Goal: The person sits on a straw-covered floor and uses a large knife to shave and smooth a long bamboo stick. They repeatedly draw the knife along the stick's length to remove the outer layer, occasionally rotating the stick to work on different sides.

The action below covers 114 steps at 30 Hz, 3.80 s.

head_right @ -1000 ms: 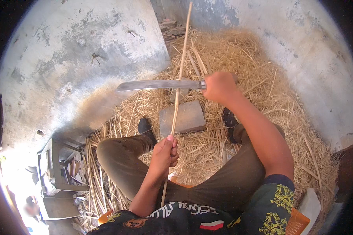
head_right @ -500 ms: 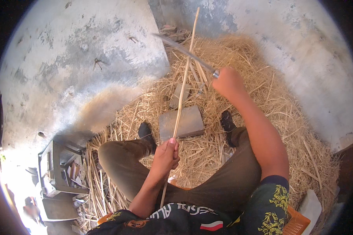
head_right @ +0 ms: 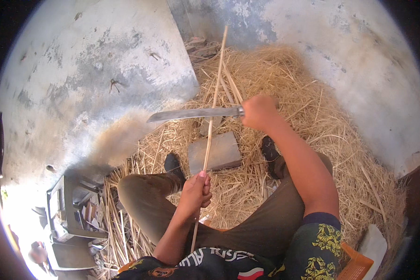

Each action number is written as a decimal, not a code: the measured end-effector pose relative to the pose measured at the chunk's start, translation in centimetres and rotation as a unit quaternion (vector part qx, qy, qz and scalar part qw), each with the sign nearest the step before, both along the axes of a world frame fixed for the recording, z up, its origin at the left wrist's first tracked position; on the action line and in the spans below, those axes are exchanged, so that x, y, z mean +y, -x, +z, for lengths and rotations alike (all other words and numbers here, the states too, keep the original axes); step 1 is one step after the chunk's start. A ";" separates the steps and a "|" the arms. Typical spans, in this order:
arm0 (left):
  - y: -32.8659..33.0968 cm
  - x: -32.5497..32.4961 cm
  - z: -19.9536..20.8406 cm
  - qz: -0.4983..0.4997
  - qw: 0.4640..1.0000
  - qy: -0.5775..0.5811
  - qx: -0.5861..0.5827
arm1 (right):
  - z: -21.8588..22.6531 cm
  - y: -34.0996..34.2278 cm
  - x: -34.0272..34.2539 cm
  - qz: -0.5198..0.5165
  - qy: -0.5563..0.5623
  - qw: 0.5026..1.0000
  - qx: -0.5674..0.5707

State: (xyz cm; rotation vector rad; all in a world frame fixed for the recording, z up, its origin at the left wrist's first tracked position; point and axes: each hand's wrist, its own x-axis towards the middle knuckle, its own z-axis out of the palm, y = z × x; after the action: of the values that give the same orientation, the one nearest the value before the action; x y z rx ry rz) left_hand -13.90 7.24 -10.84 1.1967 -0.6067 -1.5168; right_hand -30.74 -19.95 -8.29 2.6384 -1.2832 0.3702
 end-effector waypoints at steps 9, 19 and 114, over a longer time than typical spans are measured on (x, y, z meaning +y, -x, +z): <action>-0.6 0.4 1.0 0.039 0.999 0.025 -0.017 | 1.5 0.4 -0.2 -0.150 -0.170 0.972 -0.056; 0.5 1.2 0.8 -0.022 1.000 -0.005 0.021 | 1.9 1.8 -0.6 0.043 0.026 0.998 -0.045; -3.3 -4.7 10.6 -0.065 0.978 0.150 -0.131 | 9.7 -1.9 6.2 -0.046 -0.055 0.873 -0.483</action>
State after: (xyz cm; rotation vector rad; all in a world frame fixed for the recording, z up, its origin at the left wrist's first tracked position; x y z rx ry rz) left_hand -10.60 2.52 -0.23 1.1446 -1.0705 -1.3241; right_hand -28.81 -13.79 1.37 2.4788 -1.6602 1.8031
